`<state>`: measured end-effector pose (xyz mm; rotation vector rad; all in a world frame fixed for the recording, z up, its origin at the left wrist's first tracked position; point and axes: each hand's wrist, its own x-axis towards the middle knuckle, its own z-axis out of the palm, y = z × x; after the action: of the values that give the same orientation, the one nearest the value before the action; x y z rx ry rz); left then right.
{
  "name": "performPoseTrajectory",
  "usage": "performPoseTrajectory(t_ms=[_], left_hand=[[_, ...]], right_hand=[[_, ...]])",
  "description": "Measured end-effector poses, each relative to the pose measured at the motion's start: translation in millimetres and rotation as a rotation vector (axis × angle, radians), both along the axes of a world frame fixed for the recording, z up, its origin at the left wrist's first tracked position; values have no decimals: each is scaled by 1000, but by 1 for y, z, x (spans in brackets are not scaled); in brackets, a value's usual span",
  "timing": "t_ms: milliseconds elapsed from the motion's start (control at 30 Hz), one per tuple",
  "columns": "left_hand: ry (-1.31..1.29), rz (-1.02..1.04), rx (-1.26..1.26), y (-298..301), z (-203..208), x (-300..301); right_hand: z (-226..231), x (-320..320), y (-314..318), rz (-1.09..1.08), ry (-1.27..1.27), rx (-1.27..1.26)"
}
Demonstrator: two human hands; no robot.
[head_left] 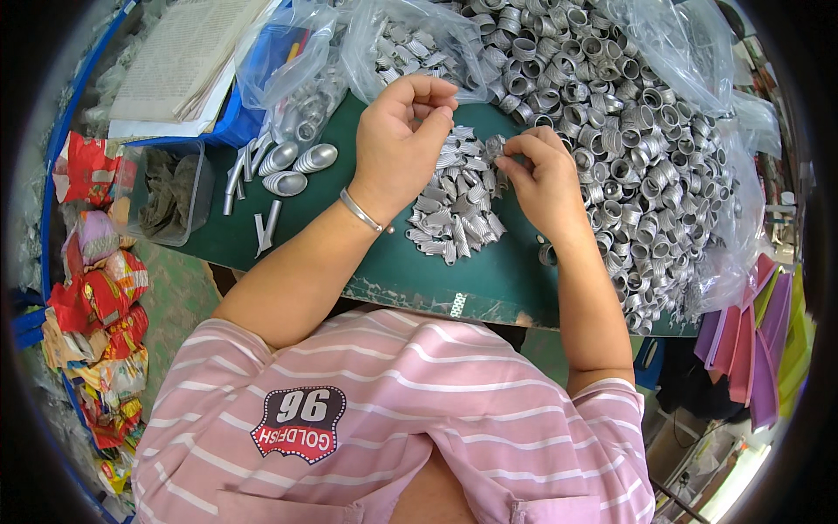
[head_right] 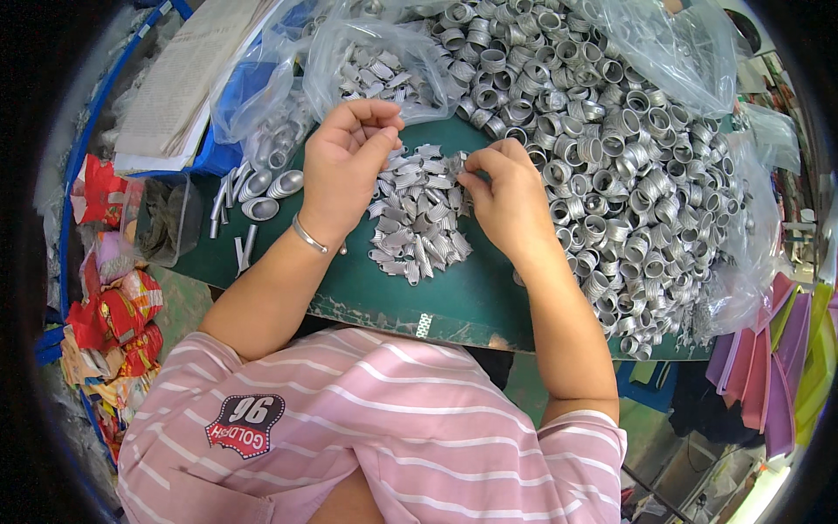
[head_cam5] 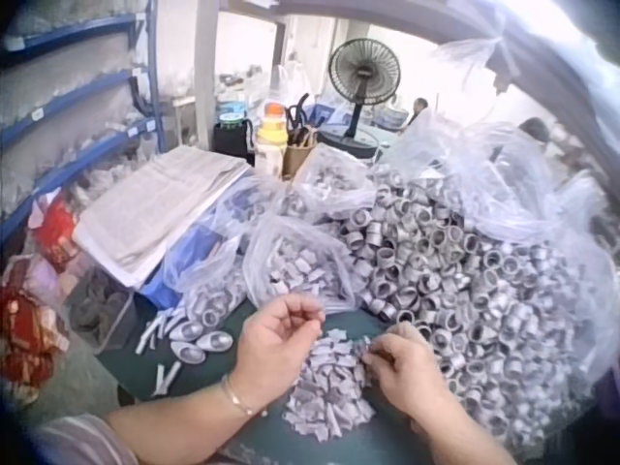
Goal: The person sorts and assembles small metal rings and components by hand at a workstation, placing finished items into a plastic bag.
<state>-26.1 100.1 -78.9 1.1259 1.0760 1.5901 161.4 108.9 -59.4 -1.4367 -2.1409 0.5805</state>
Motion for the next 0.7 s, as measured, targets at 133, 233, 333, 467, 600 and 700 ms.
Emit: performPoseTrajectory(t_ms=[133, 233, 333, 467, 600, 700], left_hand=[[54, -69, -14, -4, -2, 3], [89, -83, 3, -11, -8, 11], [73, -94, 27, -11, -11, 15], [55, -167, -35, -12, -5, 11], [65, -128, 4, -7, -10, 8], [99, -63, 34, -1, -10, 8]], right_hand=[[-3, 9, -13, 84, 492, -192], [-12, 15, -25, 60, 839, -364], [21, 16, -24, -40, 1045, -366], [80, 38, 20, -29, 482, 709], [140, 78, 87, -287, 76, 1072], [146, 106, 116, -331, -14, 933]])
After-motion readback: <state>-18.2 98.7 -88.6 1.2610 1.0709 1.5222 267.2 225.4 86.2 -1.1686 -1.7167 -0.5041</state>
